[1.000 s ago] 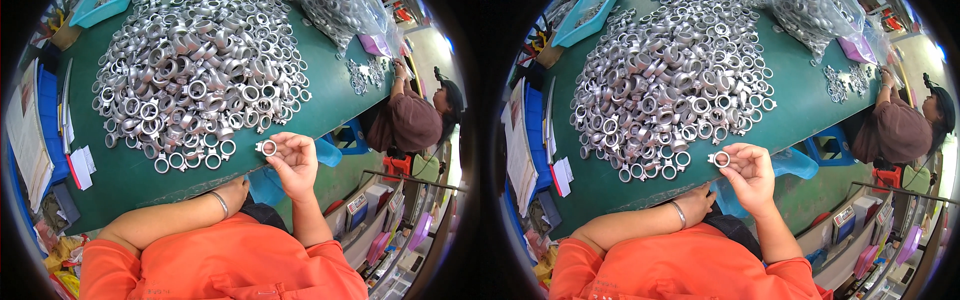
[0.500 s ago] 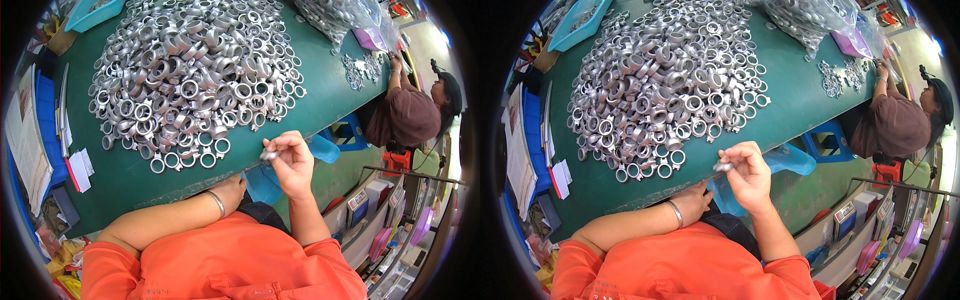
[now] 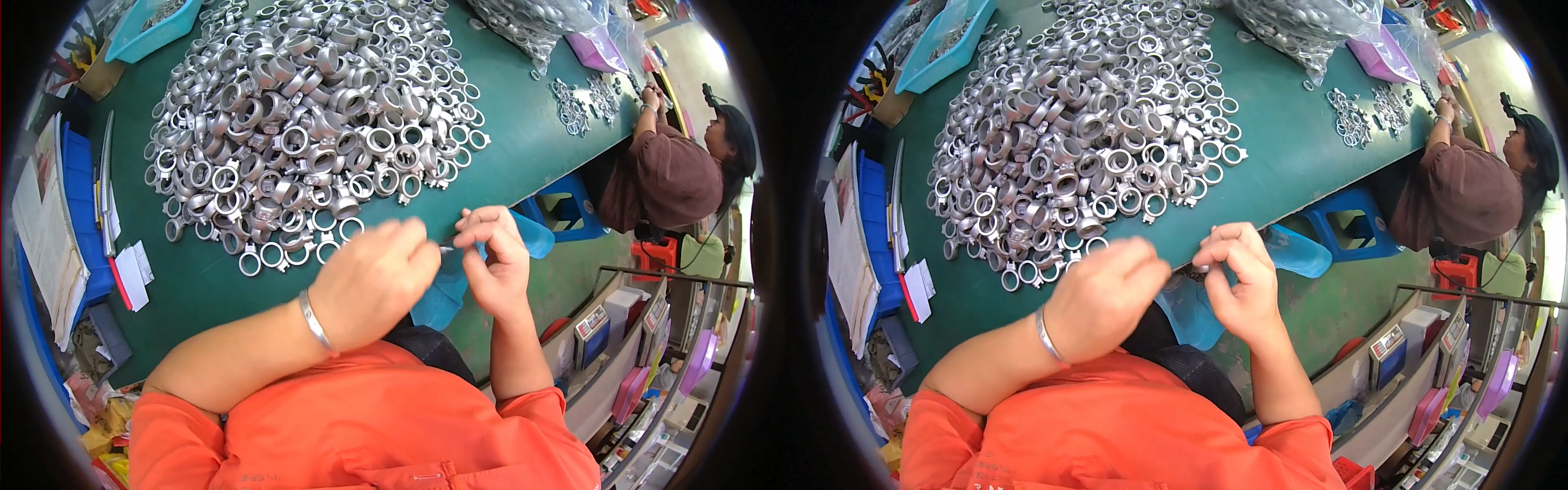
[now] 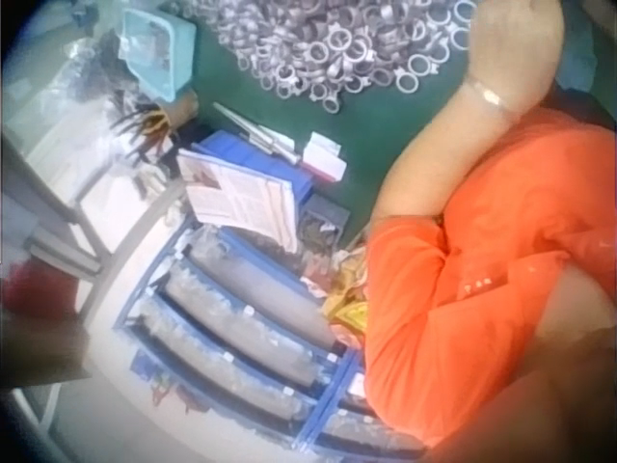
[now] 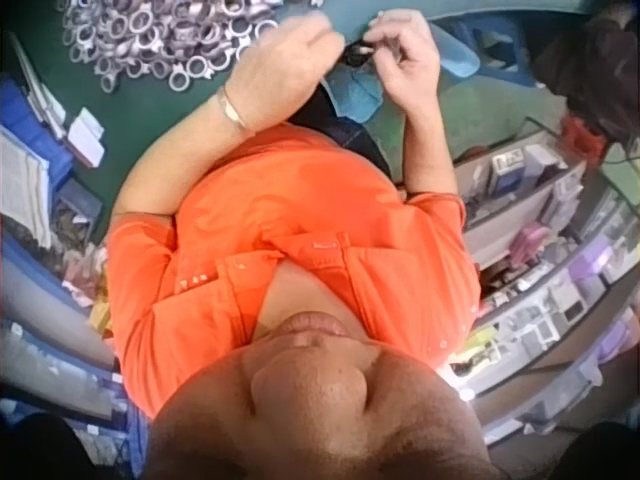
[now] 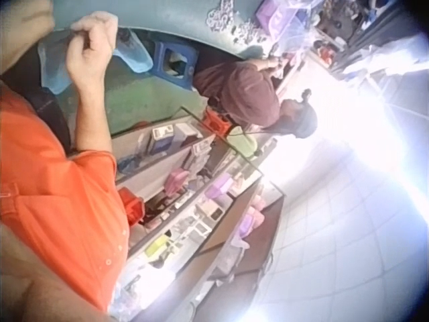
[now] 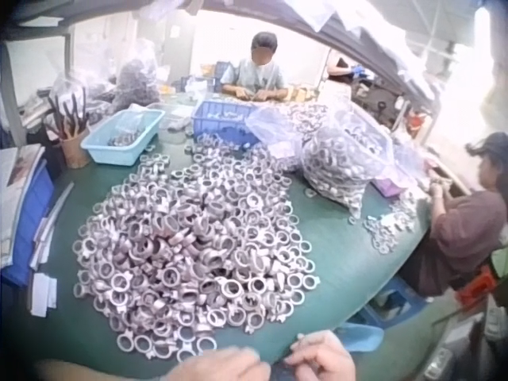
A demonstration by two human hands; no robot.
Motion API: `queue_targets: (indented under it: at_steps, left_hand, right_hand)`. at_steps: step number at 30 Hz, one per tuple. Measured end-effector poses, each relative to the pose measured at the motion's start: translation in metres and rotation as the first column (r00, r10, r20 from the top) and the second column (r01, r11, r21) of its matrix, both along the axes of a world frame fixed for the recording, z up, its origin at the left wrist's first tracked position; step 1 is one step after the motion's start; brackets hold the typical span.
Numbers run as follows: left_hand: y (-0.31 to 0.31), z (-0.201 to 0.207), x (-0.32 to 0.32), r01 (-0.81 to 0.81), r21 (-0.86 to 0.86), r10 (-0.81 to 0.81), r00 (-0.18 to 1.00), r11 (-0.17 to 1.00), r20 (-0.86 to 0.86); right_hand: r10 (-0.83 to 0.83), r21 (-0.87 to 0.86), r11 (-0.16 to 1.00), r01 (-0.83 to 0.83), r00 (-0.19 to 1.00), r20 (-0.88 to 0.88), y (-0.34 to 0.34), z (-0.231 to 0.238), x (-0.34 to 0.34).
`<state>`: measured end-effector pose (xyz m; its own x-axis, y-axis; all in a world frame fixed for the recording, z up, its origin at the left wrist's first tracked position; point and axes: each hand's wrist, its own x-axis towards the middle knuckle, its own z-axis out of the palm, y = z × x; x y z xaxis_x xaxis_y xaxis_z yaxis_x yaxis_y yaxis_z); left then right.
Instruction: The person sorts through a pile of metal ring components on a table and fits small metal pieces into the rings by hand.
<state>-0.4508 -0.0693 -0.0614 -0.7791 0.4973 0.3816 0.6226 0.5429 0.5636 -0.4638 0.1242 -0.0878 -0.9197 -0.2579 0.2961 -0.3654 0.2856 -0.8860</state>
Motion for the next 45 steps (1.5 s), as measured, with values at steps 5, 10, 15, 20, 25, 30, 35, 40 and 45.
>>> queue_targets:
  at_steps: [5, 10, 15, 20, 25, 30, 35, 40, 45]
  left_hand:
    - [0.003, -0.011, -0.032, -0.250, -0.374, 0.188, 0.963, 0.893, -0.195]
    - [0.000, -0.011, -0.029, -0.224, -0.370, 0.170, 0.970, 0.902, -0.173]
    - [-0.002, -0.014, -0.023, -0.190, -0.214, 0.159, 0.975, 0.958, -0.152]
    - [-0.002, -0.016, -0.024, -0.165, -0.009, 0.163, 0.981, 0.986, -0.107]
    - [-0.003, -0.011, -0.016, -0.247, 0.274, 0.191, 0.958, 0.929, 0.215]
    - [0.000, -0.016, -0.012, -0.274, 0.352, 0.175, 0.941, 0.895, 0.289]
    - [0.001, -0.017, -0.012, -0.196, 0.396, 0.105, 0.965, 0.897, 0.241]
    - [0.004, -0.016, -0.008, -0.224, 0.399, 0.093, 0.943, 0.889, 0.321]
    - [0.005, -0.017, -0.006, -0.251, 0.408, 0.088, 0.921, 0.878, 0.379]
  right_hand:
    - [-0.118, 0.296, 0.931, 0.212, 0.945, -0.306, -0.024, -0.002, -0.030]
    - [-0.075, 0.413, 0.880, 0.235, 0.927, -0.367, -0.026, -0.008, -0.043]
    - [-0.054, 0.431, 0.881, 0.195, 0.946, -0.319, -0.013, -0.007, -0.038]
    - [-0.107, 0.433, 0.870, 0.234, 0.948, -0.298, -0.015, -0.008, -0.031]
    - [-0.098, -0.064, 0.993, 0.104, 0.991, 0.091, -0.013, -0.013, -0.016]
    - [0.124, -0.417, 0.909, -0.005, 0.958, 0.258, -0.016, -0.010, -0.007]
    - [0.195, -0.513, 0.858, -0.005, 0.928, 0.317, -0.014, -0.015, -0.001]
    - [0.251, -0.566, 0.824, -0.018, 0.908, 0.336, -0.011, -0.016, 0.004]
    - [0.232, -0.521, 0.853, -0.006, 0.899, 0.371, -0.007, -0.018, 0.008]
